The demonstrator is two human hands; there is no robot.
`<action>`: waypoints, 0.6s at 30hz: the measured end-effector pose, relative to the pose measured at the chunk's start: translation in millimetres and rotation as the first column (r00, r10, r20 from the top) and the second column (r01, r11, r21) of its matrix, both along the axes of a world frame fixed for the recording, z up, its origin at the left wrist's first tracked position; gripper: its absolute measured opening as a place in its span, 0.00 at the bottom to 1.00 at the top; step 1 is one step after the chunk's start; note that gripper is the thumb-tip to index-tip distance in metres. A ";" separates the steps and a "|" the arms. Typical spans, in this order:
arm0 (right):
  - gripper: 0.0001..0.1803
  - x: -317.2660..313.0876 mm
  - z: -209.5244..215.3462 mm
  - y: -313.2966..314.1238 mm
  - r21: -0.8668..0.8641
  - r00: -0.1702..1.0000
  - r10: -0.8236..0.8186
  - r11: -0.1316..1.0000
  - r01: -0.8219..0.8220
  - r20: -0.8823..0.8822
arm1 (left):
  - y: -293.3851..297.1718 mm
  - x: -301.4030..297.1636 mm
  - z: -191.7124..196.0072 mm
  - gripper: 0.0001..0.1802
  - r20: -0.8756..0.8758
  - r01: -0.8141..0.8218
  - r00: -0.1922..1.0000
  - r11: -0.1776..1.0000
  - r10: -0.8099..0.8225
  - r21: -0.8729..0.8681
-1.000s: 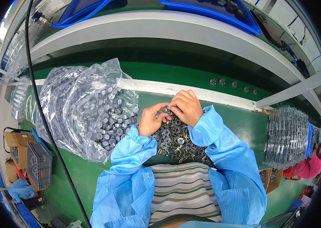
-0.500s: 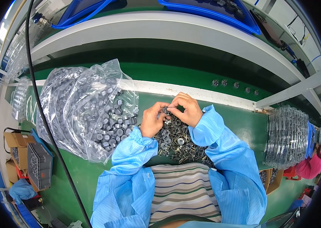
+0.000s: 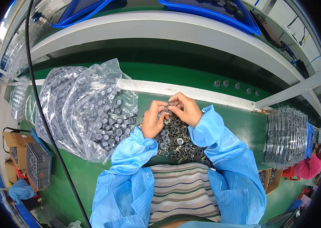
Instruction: The person assembles small plastic housings, metal washers, and small pins by hand at a factory workstation, placing the finished assemblies into assembly trays.
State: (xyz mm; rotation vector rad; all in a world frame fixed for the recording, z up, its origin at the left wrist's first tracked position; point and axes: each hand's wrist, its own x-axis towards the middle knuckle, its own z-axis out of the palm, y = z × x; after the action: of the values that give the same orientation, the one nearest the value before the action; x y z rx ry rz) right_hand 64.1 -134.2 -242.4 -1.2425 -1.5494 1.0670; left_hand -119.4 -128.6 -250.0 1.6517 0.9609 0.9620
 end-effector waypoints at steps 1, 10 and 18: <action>0.07 2.9 -7.1 8.3 -0.093 0.985 0.085 0.991 -0.100 -0.152 | -1.0 -0.5 -2.2 0.12 -0.059 0.003 0.998 1.000 -0.003 0.000; 0.09 118.5 -56.7 73.3 0.518 0.586 -0.599 0.791 0.326 0.546 | 18.5 -17.4 -23.3 0.16 0.393 -0.070 0.902 0.959 0.179 -0.276; 0.12 142.9 24.4 26.0 0.214 0.814 -0.271 0.959 0.184 0.515 | 15.0 -14.6 -17.6 0.15 0.543 0.117 0.832 0.918 0.118 -0.379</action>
State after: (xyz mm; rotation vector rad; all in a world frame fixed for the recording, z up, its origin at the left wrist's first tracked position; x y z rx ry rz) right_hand 207.0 -108.2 -218.0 -1.6635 -1.7931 0.4374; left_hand -134.1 -113.6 -267.6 0.9390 0.6885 1.0820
